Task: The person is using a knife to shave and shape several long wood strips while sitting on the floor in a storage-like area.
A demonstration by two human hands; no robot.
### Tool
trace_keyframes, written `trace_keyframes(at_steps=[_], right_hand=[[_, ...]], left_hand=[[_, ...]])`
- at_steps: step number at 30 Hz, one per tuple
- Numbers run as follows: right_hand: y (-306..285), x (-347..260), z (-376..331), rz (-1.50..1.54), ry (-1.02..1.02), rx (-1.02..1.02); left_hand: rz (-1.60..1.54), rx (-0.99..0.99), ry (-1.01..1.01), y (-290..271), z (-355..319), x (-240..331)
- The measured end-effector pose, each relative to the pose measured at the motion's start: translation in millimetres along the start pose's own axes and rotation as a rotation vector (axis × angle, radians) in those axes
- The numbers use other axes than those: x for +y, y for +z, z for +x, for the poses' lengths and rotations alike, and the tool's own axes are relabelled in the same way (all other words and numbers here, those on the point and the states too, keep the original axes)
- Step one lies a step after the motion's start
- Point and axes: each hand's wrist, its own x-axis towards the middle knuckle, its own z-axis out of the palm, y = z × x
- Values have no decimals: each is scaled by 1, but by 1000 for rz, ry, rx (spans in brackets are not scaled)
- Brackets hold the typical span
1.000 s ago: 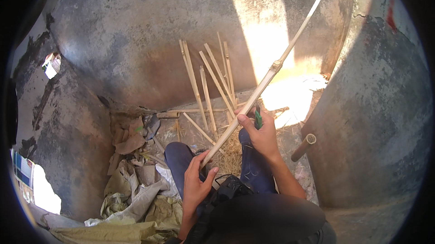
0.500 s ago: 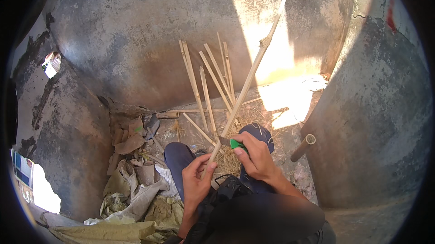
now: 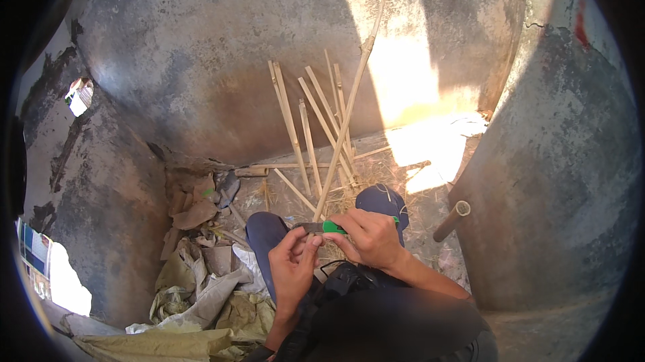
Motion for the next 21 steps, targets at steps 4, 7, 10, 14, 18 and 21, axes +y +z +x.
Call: trace_keyframes(at_steps=[4, 7, 10, 14, 18, 21], right_hand=[[1, 5, 5, -42, -51, -23], [2, 8, 9, -48, -71, -27], [2, 10, 9, -104, -74, -22], [2, 15, 15, -113, -67, 18], [0, 19, 19, -112, -66, 19], [1, 25, 21, -115, -69, 47]], left_hand=[[94, 57, 129, -1, -2, -6], [132, 74, 168, -2, -1, -4], [197, 84, 202, -3, -1, -1], [238, 100, 138, -3, -3, 6], [258, 111, 209, -4, -1, 5], [306, 94, 201, -6, -2, 13]])
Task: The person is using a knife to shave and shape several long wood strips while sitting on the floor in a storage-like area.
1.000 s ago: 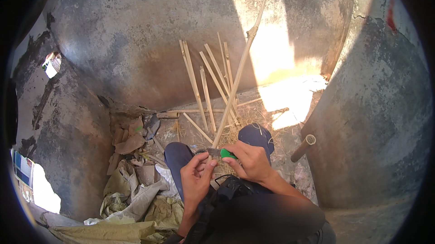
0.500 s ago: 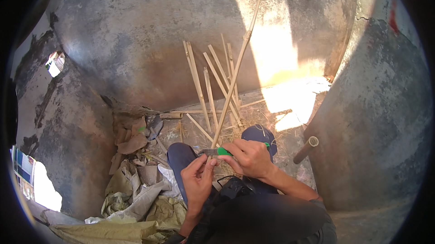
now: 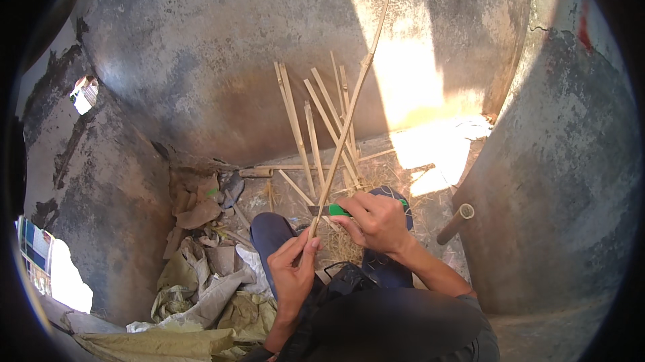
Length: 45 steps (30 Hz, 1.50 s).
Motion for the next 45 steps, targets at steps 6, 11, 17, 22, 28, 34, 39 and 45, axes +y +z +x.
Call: trace_keyframes(at_steps=[6, 11, 17, 22, 28, 34, 39, 45], right_hand=[[-2, 1, 3, -52, -12, -2], [-3, 3, 6, -80, -26, -12], [-2, 3, 7, -78, -4, 20], [-19, 67, 25, -131, 321, 250], [-25, 85, 23, -104, 410, 246], [-20, 78, 20, 28, 419, 240], [-24, 71, 22, 148, 436, 233], [-32, 83, 10, 819, 587, 124]], left_hand=[[3, -2, 8, -1, -4, 0], [14, 3, 28, -3, -6, 0], [-88, -20, -41, -3, -16, -12], [-435, -237, -388, -12, -48, -24], [-404, -300, -390, -16, -52, -46], [-244, -515, -349, -30, -28, -42], [-221, -489, -343, -15, -22, -45], [-419, -382, -346, -6, -25, -53]])
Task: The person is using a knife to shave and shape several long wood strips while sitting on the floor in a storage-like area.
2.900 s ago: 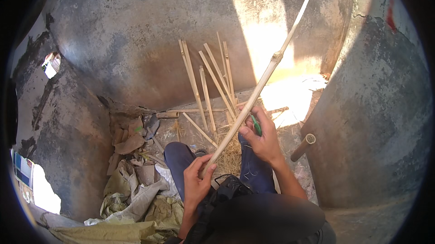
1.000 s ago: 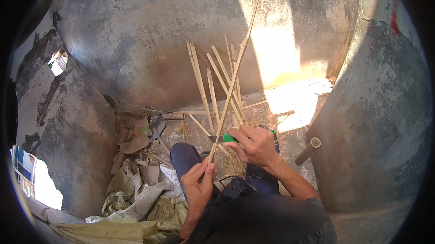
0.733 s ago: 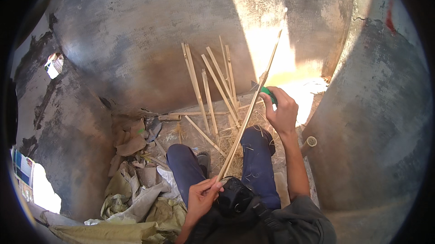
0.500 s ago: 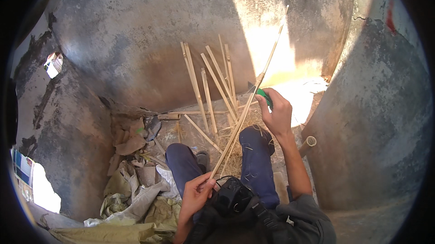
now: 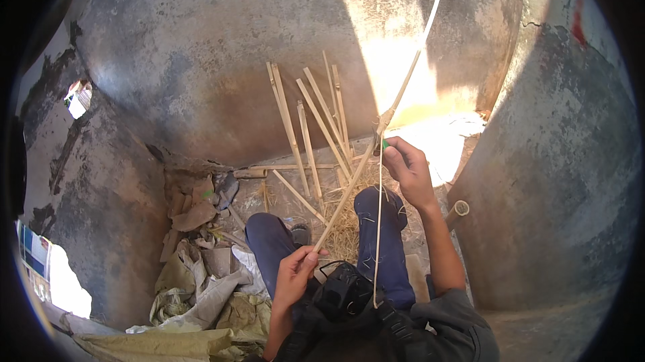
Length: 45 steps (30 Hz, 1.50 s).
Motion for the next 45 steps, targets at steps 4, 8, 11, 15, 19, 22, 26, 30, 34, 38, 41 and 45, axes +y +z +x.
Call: trace_keyframes(at_steps=[4, 8, 11, 15, 19, 22, 26, 30, 34, 38, 41, 45], right_hand=[[-6, 3, -3, 222, 62, -104], [-10, 9, 7, -107, -172, -85], [-13, -11, 3, -464, -256, -54], [-18, -6, -8, -403, -275, -57], [-31, 8, -4, -150, -210, -207], [-15, -7, -5, -524, -296, -93], [-6, -12, -8, -663, -272, -12], [-10, -2, -1, -726, -347, 44], [-17, -2, -3, -476, -68, 85], [2, -16, -3, 14, 50, 74], [35, -31, -2, -15, 1, 74], [44, -30, -2, -28, 47, 64]], left_hand=[[10, -11, 37, -4, 1, 1], [186, 102, 214, -11, 6, -13], [250, 145, 268, -17, 8, -22], [-109, -91, -14, -19, 0, -5], [-157, -181, -123, -25, 1, -10], [-80, -61, 5, -20, 3, -15], [-34, 57, 73, -15, 5, -12], [-276, 66, -35, -25, 1, -7], [-111, 193, 61, -31, 2, -2], [74, 228, 123, -29, 4, -14], [138, 215, 144, -23, 5, -17], [194, 236, 166, -19, 4, -15]])
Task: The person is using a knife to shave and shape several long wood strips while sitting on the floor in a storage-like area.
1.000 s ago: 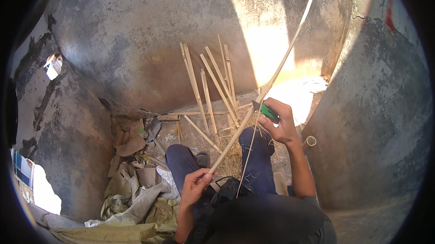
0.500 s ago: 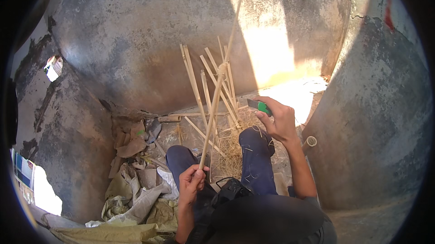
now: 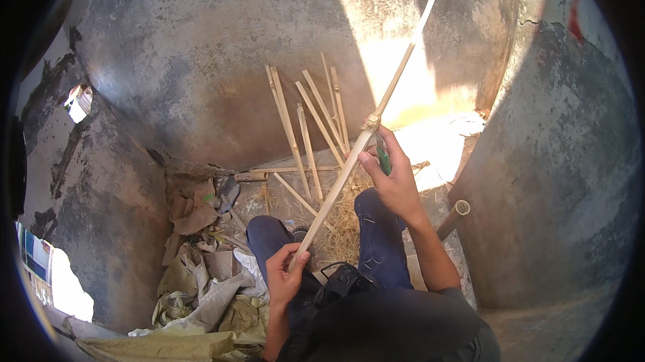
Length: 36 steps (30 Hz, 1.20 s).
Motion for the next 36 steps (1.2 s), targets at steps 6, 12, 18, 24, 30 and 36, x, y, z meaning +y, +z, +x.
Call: trace_keyframes(at_steps=[6, 12, 18, 24, 30, 36], right_hand=[[-8, -8, -3, -46, 23, -21], [-8, -17, -1, 13, 47, -62], [-11, -16, 0, -44, -24, -101], [-5, -12, -3, -237, -79, 42], [-13, -16, 0, -496, -187, 14], [-35, -24, 2, -621, -198, -227]], left_hand=[[54, -6, 29, -7, 1, 0], [51, -21, 20, -5, 1, 4], [30, -33, 0, -7, 1, 2], [54, -70, 9, -8, 0, -3], [29, -55, -8, -14, 0, -7], [110, -52, 8, -51, 9, -7]])
